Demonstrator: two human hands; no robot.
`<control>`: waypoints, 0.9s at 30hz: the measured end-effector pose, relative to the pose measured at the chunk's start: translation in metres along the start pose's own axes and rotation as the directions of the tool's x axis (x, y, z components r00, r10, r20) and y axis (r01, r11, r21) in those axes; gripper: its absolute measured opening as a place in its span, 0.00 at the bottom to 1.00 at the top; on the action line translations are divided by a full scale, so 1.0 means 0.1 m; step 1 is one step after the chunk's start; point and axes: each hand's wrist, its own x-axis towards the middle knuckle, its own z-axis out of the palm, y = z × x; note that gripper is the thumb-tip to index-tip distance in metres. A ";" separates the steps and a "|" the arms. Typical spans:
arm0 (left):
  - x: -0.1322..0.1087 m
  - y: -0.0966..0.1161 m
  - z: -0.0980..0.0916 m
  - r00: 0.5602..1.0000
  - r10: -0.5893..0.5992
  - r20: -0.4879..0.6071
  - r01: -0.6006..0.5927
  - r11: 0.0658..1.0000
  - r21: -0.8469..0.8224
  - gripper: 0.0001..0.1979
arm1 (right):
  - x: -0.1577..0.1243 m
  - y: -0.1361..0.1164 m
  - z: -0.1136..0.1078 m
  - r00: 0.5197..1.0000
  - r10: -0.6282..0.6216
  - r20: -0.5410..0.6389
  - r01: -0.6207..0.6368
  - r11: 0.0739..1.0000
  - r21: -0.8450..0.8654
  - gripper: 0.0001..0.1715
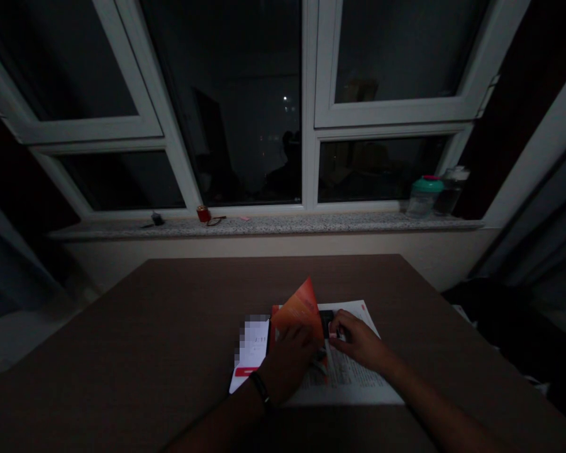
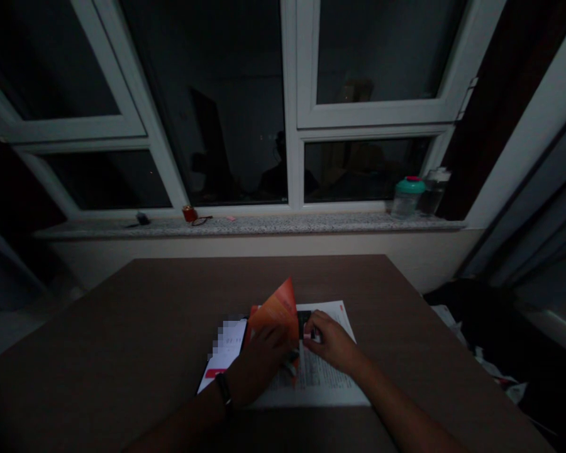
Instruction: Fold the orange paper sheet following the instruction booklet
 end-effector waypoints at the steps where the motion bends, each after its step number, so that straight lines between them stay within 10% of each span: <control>1: 0.00 0.00 0.00 1.000 0.003 -0.005 -0.003 1.000 0.001 0.21 | 0.00 0.00 0.00 1.000 0.001 -0.002 -0.001 1.000 0.001 0.08; 27: -0.04 -0.03 0.03 1.000 0.024 -0.003 -0.024 0.996 -0.088 0.21 | 0.02 -0.02 0.18 0.996 0.085 -0.029 -0.083 0.993 0.085 0.06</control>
